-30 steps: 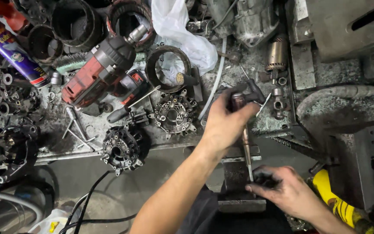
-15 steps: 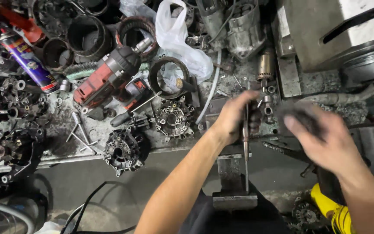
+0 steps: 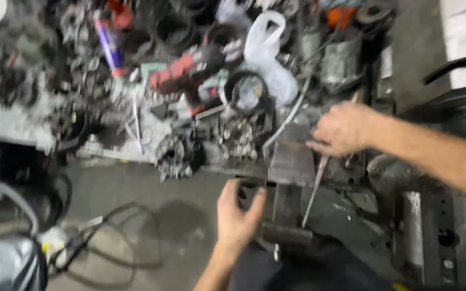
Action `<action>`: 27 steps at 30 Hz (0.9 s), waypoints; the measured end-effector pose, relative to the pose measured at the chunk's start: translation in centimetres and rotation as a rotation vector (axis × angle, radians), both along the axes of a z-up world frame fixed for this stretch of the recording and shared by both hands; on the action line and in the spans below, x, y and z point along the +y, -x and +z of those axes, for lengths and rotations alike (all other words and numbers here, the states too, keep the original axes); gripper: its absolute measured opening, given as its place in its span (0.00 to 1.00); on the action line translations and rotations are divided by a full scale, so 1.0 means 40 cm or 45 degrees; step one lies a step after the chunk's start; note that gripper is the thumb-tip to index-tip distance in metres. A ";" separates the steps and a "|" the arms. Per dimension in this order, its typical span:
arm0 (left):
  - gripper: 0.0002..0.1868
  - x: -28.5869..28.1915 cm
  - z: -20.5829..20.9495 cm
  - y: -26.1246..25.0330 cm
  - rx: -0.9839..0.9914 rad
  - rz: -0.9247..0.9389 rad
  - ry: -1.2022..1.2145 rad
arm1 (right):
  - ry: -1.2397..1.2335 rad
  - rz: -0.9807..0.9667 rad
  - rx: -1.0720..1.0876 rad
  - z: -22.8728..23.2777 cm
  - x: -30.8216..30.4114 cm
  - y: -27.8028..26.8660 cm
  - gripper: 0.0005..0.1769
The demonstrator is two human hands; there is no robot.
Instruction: The person uses a screwdriver and hammer to work on a circular mechanical part clamped in a bench vise. They then use a wrench to tighten a bolt on a different metal component secured in the vise.
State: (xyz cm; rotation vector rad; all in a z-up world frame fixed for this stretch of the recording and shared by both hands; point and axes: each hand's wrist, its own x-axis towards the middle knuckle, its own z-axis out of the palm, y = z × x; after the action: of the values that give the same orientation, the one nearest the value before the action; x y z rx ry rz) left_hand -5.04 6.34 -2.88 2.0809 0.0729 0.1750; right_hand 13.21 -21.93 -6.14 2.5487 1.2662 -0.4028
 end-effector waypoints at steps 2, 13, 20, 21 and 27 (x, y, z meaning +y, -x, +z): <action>0.13 0.010 -0.057 0.098 0.082 0.118 0.012 | 0.087 0.039 0.097 0.066 0.064 0.022 0.27; 0.13 0.079 -0.176 0.271 0.293 0.517 0.387 | -0.038 0.793 0.121 -0.005 0.046 -0.132 0.35; 0.11 0.141 -0.309 0.393 0.517 0.901 0.549 | 0.205 0.429 0.369 0.083 0.118 -0.089 0.38; 0.11 0.139 -0.312 0.396 0.505 0.906 0.570 | 0.387 0.218 0.432 0.099 0.133 -0.082 0.42; 0.09 0.086 -0.217 0.349 0.462 0.683 0.411 | -0.049 -0.690 1.098 0.058 0.010 -0.134 0.54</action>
State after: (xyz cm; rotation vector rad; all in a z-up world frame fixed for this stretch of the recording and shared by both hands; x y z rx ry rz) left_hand -19.01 9.78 -11.56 1.7083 0.8284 0.0979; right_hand 18.56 -21.54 -3.81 2.8047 0.7160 -1.7346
